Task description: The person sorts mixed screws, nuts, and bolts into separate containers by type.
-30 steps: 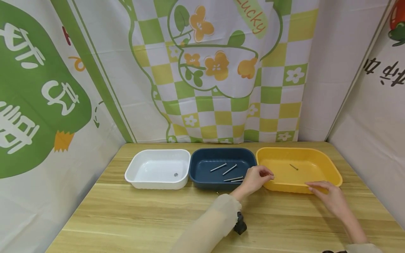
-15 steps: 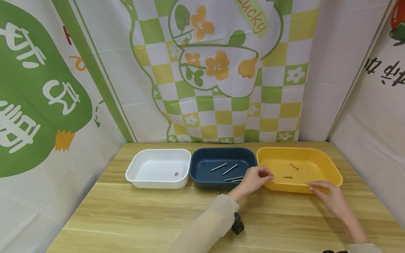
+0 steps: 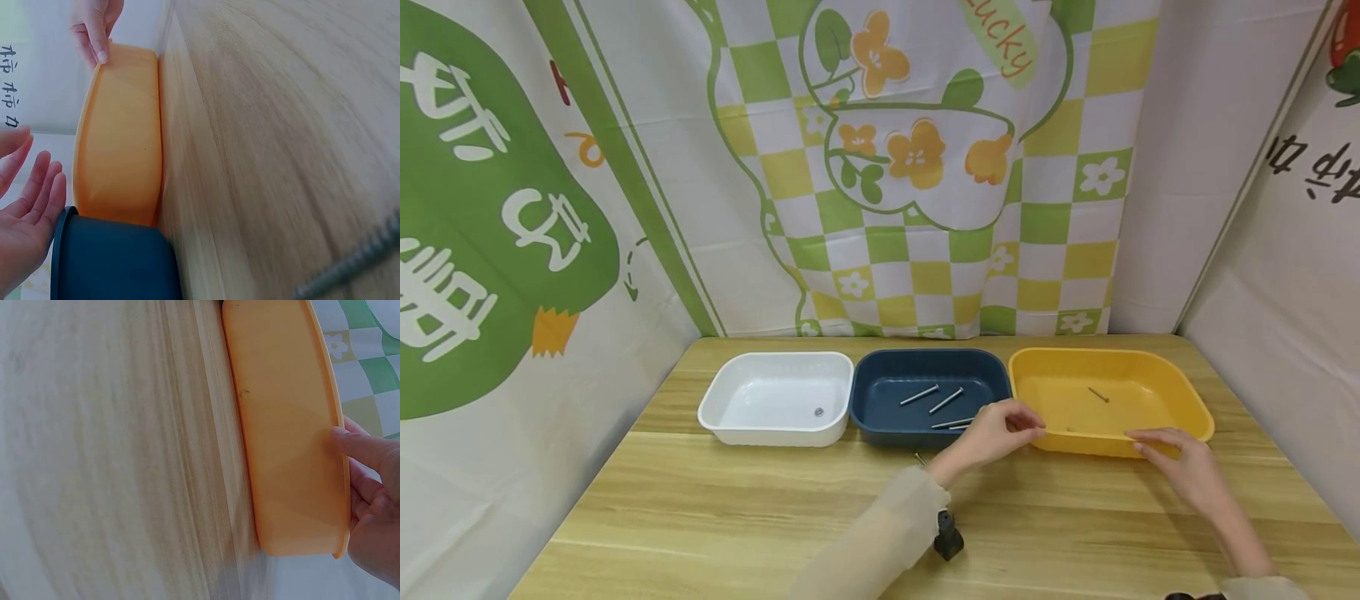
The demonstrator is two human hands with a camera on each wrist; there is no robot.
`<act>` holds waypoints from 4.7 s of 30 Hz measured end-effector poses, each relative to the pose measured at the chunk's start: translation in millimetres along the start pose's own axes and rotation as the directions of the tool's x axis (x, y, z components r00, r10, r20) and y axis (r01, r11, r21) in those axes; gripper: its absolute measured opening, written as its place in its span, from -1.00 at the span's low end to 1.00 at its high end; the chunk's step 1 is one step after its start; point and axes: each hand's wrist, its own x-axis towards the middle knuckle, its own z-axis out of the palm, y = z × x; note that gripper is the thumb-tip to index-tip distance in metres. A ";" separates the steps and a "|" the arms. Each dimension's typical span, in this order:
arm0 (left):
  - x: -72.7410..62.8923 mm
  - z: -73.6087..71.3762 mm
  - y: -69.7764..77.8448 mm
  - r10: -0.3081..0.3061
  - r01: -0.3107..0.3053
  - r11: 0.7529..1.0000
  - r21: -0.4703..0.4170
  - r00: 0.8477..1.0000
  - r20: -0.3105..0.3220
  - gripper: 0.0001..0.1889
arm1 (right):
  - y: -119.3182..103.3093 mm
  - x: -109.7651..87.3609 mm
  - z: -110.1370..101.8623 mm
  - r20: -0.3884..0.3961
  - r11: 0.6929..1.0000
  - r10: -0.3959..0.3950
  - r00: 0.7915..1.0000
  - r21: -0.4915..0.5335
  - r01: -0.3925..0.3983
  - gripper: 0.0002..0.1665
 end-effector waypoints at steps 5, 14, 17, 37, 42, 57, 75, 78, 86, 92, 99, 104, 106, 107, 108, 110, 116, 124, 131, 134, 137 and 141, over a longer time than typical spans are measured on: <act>-4.0 -4.2 -2.7 0.045 -0.045 0.999 0.011 0.998 0.044 -0.90 | 0.5 0.3 0.5 -0.016 1.000 -0.012 1.000 -0.003 0.012 -0.83; -14.1 -16.0 -0.2 0.038 -0.043 0.999 0.031 0.987 0.157 -0.88 | 0.8 -0.3 1.4 -0.029 0.999 -0.037 0.999 0.005 0.037 -0.81; -16.9 -19.3 0.5 0.029 -0.037 0.999 0.040 0.979 0.202 -0.88 | 1.0 -0.7 2.0 -0.039 0.999 -0.042 0.998 0.011 0.043 -0.81; -41.4 -39.5 -7.7 0.045 -0.109 0.985 0.133 0.911 0.410 -0.82 | 1.2 -0.9 2.1 -0.026 1.000 -0.005 1.000 -0.006 0.005 -0.84; -46.9 -44.0 -11.4 0.063 -0.140 0.980 0.144 0.895 0.442 -0.81 | 0.2 -0.9 2.3 -0.021 1.000 0.004 1.000 -0.005 -0.004 -0.86; -58.1 -57.2 -15.4 0.033 -0.130 0.981 0.144 0.844 0.535 -0.76 | -1.0 1.7 0.5 -0.013 1.000 -0.006 1.000 -0.010 0.006 -0.85; -68.5 -58.1 -28.0 -0.013 -0.085 0.990 0.117 0.753 0.657 -0.71 | -1.7 0.1 0.1 0.004 1.000 0.005 1.000 -0.006 -0.005 -0.85; -69.7 -58.6 -29.0 -0.019 -0.078 0.991 0.113 0.738 0.675 -0.71 | -1.5 0.2 0.2 0.002 1.000 0.006 1.000 -0.006 -0.006 -0.85; -70.3 -57.7 -30.8 -0.030 -0.062 0.993 0.105 0.707 0.707 -0.69 | 0.0 0.2 0.5 -0.004 1.000 0.010 1.000 -0.003 -0.010 -0.85; -70.1 -54.3 -34.9 -0.010 -0.073 0.994 0.081 0.677 0.736 -0.68 | -0.4 -0.6 0.7 -0.005 1.000 0.006 1.000 -0.002 -0.006 -0.84; -72.0 -49.8 -38.0 0.023 -0.092 0.994 0.049 0.656 0.755 -0.71 | -0.9 -0.6 1.0 -0.006 1.000 0.009 1.000 -0.010 -0.009 -0.85; -73.3 -47.6 -36.7 0.014 -0.152 0.982 0.113 0.653 0.757 -0.73 | 0.2 0.3 0.2 -0.007 1.000 0.007 1.000 -0.018 -0.007 -0.86; -73.4 -46.8 -37.0 0.003 -0.158 0.978 0.133 0.655 0.755 -0.74 | 0.4 0.6 0.3 -0.013 1.000 0.000 1.000 -0.019 -0.001 -0.86; -73.5 -46.5 -37.4 0.003 -0.159 0.978 0.134 0.657 0.754 -0.74 | 0.5 0.8 0.3 -0.015 1.000 -0.003 1.000 -0.018 0.003 -0.85; -73.5 -46.1 -38.0 0.003 -0.162 0.977 0.137 0.658 0.753 -0.74 | 0.7 0.9 0.4 -0.018 1.000 -0.006 1.000 -0.020 0.006 -0.85; -73.9 -45.8 -39.1 0.007 -0.163 0.977 0.135 0.661 0.750 -0.75 | 0.5 0.9 0.5 -0.022 1.000 -0.009 1.000 -0.021 0.008 -0.85; -76.0 -45.5 -42.4 -0.006 -0.157 0.976 0.152 0.676 0.736 -0.76 | -0.2 0.8 0.3 -0.016 1.000 -0.002 1.000 -0.016 0.002 -0.85; -78.6 -45.8 -42.0 -0.018 -0.160 0.972 0.171 0.675 0.738 -0.79 | 0.1 0.3 0.4 -0.014 1.000 0.003 1.000 -0.009 -0.003 -0.85; -81.0 -45.9 -41.7 0.016 -0.219 0.957 0.188 0.692 0.722 -0.80 | 1.3 0.4 1.1 -0.007 1.000 0.012 1.000 -0.024 -0.012 -0.85; -82.4 -45.3 -41.4 0.020 -0.243 0.947 0.212 0.700 0.714 -0.81 | 1.4 0.5 0.7 -0.005 1.000 0.009 1.000 -0.016 -0.009 -0.85; -83.5 -45.3 -40.8 0.026 -0.257 0.941 0.223 0.707 0.707 -0.82 | 1.5 0.5 0.1 -0.006 1.000 0.007 1.000 -0.010 -0.007 -0.85; -85.7 -45.3 -39.1 0.020 -0.261 0.934 0.244 0.721 0.693 -0.84 | 2.0 0.3 0.5 -0.006 1.000 0.010 1.000 -0.016 -0.010 -0.85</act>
